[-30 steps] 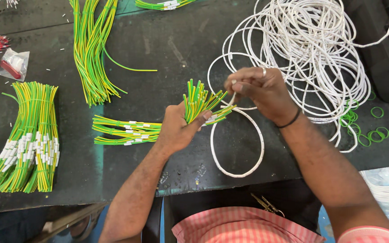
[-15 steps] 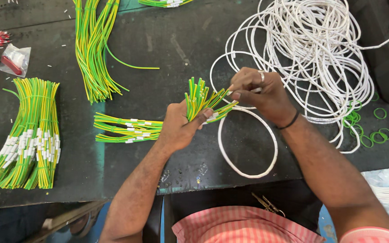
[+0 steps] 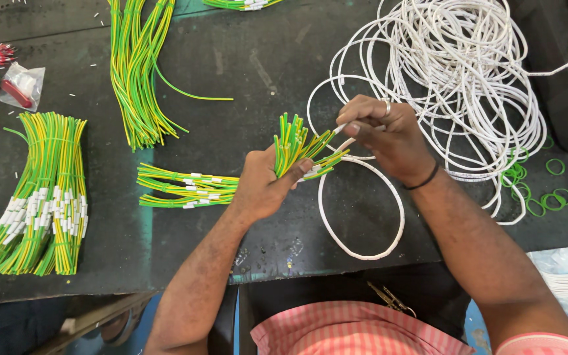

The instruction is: The person gathers a bundle of green and yellow insulated wires, aligns the ends, and wraps a white cable tie around the bundle to secure it. They place the finished bundle on the workbench with other completed bundles and begin gathering another set of wires.

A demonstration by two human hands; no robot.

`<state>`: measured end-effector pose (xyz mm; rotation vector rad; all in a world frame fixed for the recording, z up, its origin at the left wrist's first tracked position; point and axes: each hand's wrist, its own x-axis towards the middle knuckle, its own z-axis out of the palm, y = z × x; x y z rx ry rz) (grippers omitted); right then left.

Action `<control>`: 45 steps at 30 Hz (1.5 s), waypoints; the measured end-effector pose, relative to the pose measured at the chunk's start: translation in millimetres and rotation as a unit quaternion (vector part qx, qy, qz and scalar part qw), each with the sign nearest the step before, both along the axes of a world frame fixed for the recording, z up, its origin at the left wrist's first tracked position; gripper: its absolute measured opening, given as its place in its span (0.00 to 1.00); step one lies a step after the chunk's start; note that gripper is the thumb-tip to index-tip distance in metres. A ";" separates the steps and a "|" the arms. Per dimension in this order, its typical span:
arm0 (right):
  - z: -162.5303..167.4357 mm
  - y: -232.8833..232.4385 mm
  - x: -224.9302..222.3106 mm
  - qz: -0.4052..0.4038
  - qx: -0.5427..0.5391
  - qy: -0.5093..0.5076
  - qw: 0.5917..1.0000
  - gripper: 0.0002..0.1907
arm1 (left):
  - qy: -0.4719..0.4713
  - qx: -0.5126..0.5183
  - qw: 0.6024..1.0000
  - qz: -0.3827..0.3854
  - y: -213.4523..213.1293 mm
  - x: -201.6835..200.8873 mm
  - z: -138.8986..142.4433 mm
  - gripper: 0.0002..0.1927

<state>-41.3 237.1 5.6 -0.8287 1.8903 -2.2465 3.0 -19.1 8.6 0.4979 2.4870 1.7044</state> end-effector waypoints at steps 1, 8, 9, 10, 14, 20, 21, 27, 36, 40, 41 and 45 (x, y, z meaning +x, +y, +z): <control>-0.6 0.5 0.1 0.000 -0.007 -0.007 1.000 0.06 | 0.001 -0.009 1.000 -0.002 0.3 -0.2 -0.2 0.15; -6.4 1.1 -1.8 0.042 -0.020 -0.134 0.990 0.06 | 0.029 -0.033 0.999 -0.031 3.4 1.8 0.9 0.18; -7.1 0.4 -2.2 0.065 -0.037 -0.154 0.985 0.06 | 0.034 -0.041 0.998 -0.033 3.2 2.1 1.2 0.19; -7.8 -0.3 -2.4 0.087 -0.054 -0.173 0.980 0.06 | 0.037 -0.042 0.998 -0.033 3.1 2.1 1.4 0.20; -10.9 -5.1 -1.3 0.116 -0.043 -0.229 0.966 0.06 | 0.103 -0.045 0.993 -0.037 3.3 3.1 0.4 0.20; -16.7 -10.2 2.3 0.137 0.030 -0.198 0.970 0.07 | 0.054 -0.048 0.997 -0.021 5.2 3.2 0.1 0.20; -16.9 -10.3 2.5 0.140 0.032 -0.189 0.971 0.07 | 0.053 -0.046 0.997 -0.017 5.3 3.4 0.6 0.19; -4.1 -4.4 -0.9 0.100 0.012 -0.202 0.974 0.12 | 0.103 -0.016 0.995 0.006 5.9 3.7 3.4 0.16; 6.7 2.4 -3.2 0.026 -0.057 -0.066 0.996 0.10 | 0.009 -0.025 0.999 0.022 3.0 1.8 4.1 0.18; -5.4 0.3 0.0 -0.030 -0.019 -0.077 0.996 0.09 | 0.020 -0.021 0.999 0.015 2.3 1.7 2.8 0.19; -8.0 -0.1 0.5 -0.051 -0.016 -0.102 0.993 0.08 | 0.022 -0.019 1.000 0.011 2.2 1.7 2.7 0.19; -9.7 1.8 0.7 -0.106 0.085 0.000 0.991 0.06 | 0.021 -0.025 0.999 0.009 2.2 2.2 3.7 0.18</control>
